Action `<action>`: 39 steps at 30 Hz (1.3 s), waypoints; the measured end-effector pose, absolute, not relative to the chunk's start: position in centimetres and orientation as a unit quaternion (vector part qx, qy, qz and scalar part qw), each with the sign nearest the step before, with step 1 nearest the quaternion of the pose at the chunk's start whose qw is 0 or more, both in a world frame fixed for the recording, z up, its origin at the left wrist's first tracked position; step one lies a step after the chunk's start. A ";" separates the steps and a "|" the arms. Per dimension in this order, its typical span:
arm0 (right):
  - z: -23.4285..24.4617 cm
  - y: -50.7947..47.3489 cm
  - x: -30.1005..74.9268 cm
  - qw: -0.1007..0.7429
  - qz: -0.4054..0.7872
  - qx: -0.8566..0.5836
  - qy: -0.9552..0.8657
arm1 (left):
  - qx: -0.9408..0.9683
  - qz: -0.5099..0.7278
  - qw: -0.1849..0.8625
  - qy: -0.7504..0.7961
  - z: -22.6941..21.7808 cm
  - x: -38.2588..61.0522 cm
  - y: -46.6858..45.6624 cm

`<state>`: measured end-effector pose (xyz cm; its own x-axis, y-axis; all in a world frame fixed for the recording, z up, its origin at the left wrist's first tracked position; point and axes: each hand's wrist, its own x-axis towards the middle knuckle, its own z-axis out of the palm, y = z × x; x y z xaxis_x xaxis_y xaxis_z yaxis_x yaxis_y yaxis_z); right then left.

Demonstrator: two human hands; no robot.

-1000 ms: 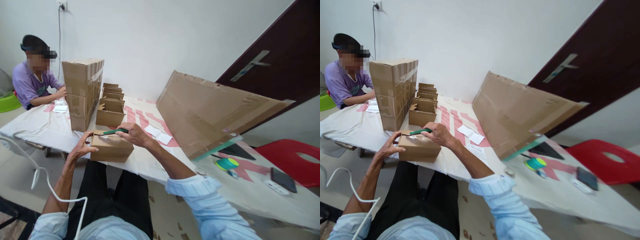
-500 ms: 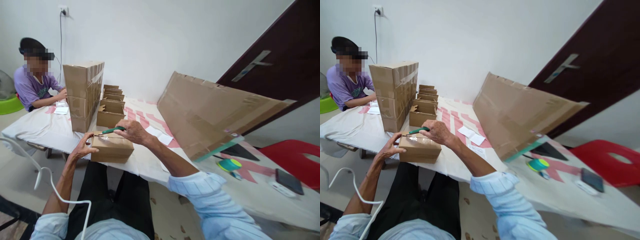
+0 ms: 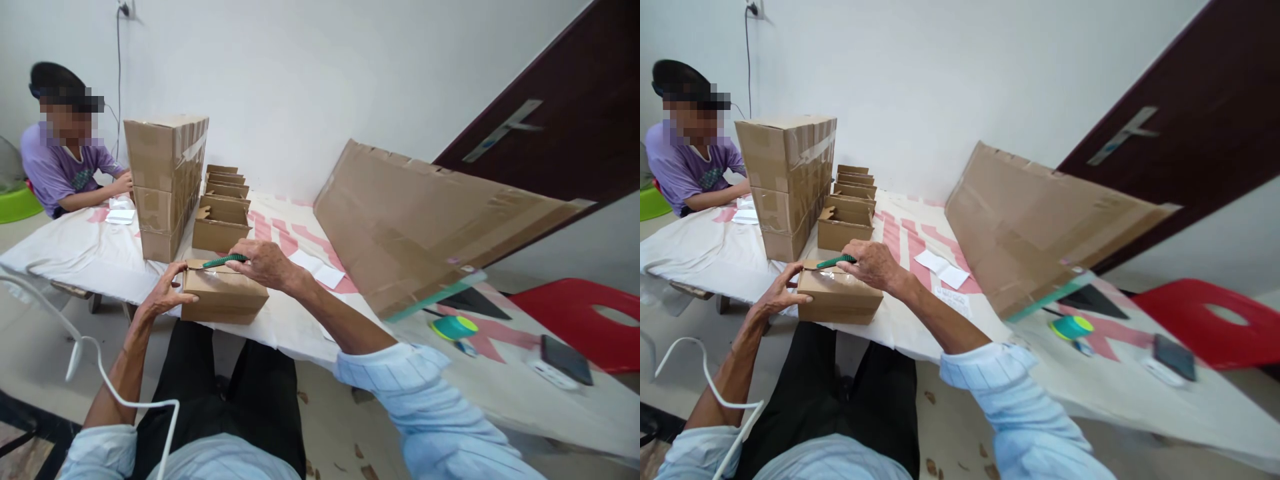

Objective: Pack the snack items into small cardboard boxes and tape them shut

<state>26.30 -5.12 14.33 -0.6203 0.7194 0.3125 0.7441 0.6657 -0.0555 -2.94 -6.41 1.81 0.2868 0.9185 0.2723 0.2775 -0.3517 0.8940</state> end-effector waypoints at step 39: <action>0.3 -7.4 34.8 0.359 -0.006 -0.563 -0.745 | 0.751 0.339 0.375 0.425 3.3 -4.0 -4.7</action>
<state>34.75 -7.38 0.33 -0.1089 0.8338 0.5412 0.8423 0.3665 -0.3951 -4.05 -4.74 3.33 0.4093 0.8923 0.1904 0.3848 -0.3580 0.8507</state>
